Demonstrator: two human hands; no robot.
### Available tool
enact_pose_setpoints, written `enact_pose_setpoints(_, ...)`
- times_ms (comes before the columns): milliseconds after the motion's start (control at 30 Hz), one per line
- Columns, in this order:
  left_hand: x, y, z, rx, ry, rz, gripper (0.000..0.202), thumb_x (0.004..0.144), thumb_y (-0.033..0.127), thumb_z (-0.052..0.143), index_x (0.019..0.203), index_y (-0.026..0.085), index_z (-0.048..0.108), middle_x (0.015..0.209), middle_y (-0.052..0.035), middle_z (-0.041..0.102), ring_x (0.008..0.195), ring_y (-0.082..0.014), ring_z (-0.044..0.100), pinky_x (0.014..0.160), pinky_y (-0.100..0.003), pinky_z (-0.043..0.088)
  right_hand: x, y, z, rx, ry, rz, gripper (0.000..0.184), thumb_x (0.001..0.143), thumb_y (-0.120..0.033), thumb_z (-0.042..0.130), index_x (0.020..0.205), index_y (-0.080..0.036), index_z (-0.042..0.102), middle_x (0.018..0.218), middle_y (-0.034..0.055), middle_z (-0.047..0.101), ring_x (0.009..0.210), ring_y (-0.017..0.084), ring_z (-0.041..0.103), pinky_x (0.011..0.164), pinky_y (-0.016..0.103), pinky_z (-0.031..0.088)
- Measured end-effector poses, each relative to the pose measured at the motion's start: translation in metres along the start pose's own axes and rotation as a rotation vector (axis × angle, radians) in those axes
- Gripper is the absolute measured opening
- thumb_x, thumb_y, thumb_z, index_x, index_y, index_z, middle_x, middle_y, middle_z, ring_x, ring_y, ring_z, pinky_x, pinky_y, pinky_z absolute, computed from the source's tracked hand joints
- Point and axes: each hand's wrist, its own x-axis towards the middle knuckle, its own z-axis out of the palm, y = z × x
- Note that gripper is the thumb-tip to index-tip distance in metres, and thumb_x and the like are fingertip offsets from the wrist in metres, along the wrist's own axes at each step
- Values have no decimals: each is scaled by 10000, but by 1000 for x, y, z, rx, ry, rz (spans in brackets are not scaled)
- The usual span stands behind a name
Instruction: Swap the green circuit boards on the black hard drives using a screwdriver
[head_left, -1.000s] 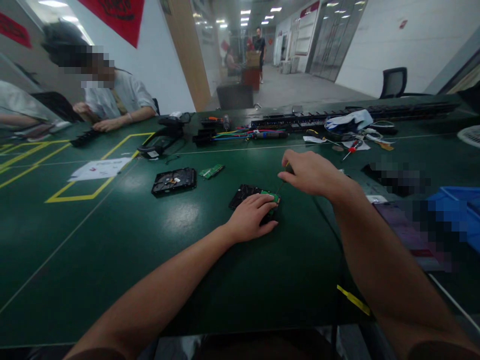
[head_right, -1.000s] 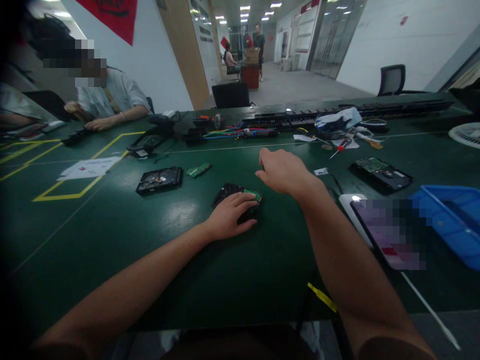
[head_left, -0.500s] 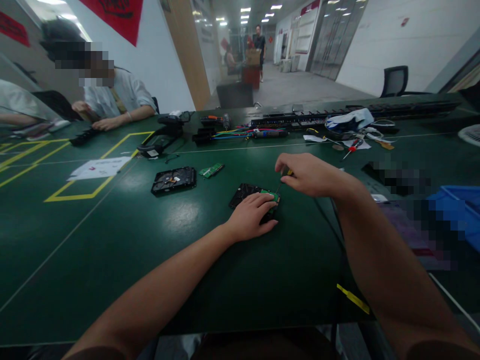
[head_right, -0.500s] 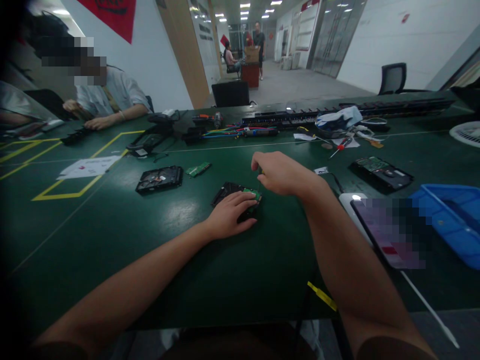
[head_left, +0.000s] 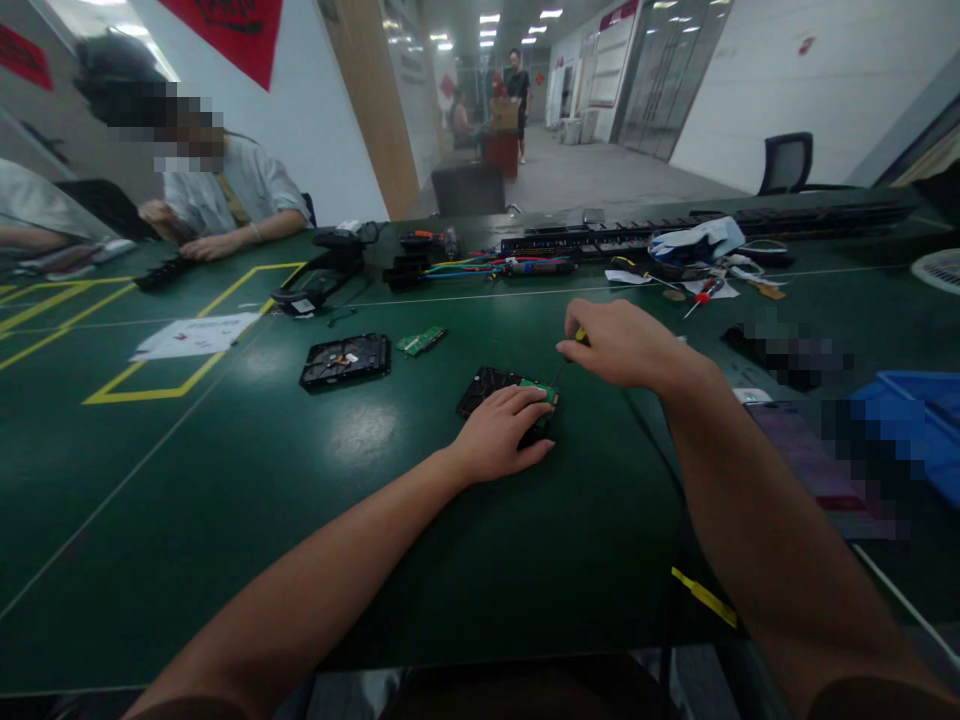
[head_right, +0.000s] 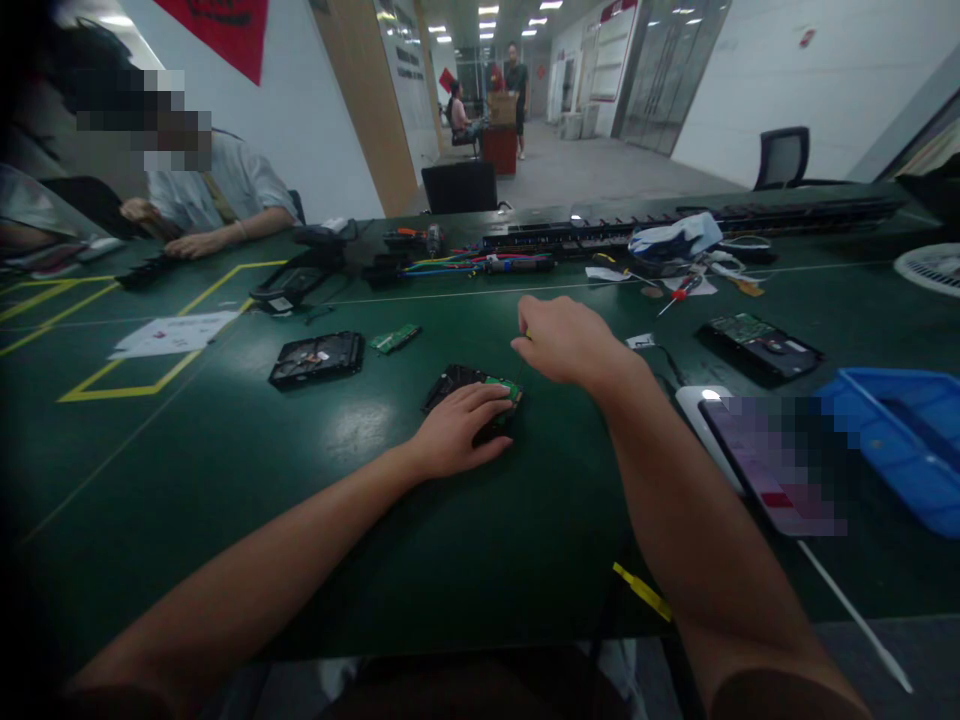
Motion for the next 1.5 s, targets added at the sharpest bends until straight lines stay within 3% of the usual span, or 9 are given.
enact_pose_setpoints(200,1,1,-1,-8,-1,-4,490,937,450,643,1353,202,573,1433,-133,596,1349,-310,552,1166,-527,437,1,1,0,20,8,35,384,984,-514,518,1106,-186,674,917,146,745,873,329,685,718,397,454)
enact_pose_setpoints(400,0,2,-1,0,-3,-4,494,934,450,648,1350,193,575,1434,-137,596,1348,-305,554,1174,-510,430,-1,3,-1,111,-30,-103,220,928,-313,616,1108,-192,657,984,102,754,915,283,691,770,368,466)
enact_pose_setpoints(533,0,2,0,11,4,-6,486,939,452,641,1347,195,578,1440,-129,596,1350,-303,550,1178,-504,426,-1,2,-2,178,-18,-195,326,884,-222,639,1206,-176,625,1044,103,757,966,271,692,818,353,475)
enact_pose_setpoints(633,0,2,0,10,3,-6,491,939,458,640,1344,187,580,1441,-127,595,1350,-302,549,1180,-500,424,-1,1,-2,170,-11,-152,338,884,-256,642,1210,-171,626,1031,111,760,952,275,694,813,357,482)
enact_pose_setpoints(767,0,2,-1,1,2,-7,491,943,455,635,1355,195,572,1438,-126,595,1348,-302,549,1170,-514,432,0,1,1,69,21,-28,252,909,-395,629,1066,-204,681,968,108,760,892,280,691,766,371,482)
enact_pose_setpoints(900,0,2,-1,-1,-1,-10,490,940,448,639,1358,201,572,1444,-126,588,1355,-303,545,1173,-518,429,1,1,1,13,24,33,348,953,-512,565,1017,-197,700,908,130,751,858,304,687,711,387,471)
enact_pose_setpoints(1100,1,2,-2,2,-4,-6,483,943,449,636,1346,189,580,1434,-129,596,1350,-307,550,1176,-514,427,0,1,-1,93,-3,-57,243,932,-368,614,1083,-190,681,943,106,757,882,284,691,753,376,472)
enact_pose_setpoints(1267,0,3,-2,-1,-1,-5,485,943,442,637,1359,201,570,1443,-126,590,1351,-304,549,1168,-525,432,0,5,1,184,7,-162,323,868,-277,659,1175,-180,641,1065,107,752,981,279,693,832,364,479)
enact_pose_setpoints(1500,1,2,-2,1,0,-3,484,936,451,643,1350,209,577,1439,-127,591,1349,-311,551,1162,-529,439,-3,-3,0,118,22,-54,308,945,-410,582,1135,-171,626,992,144,742,896,309,691,749,381,469)
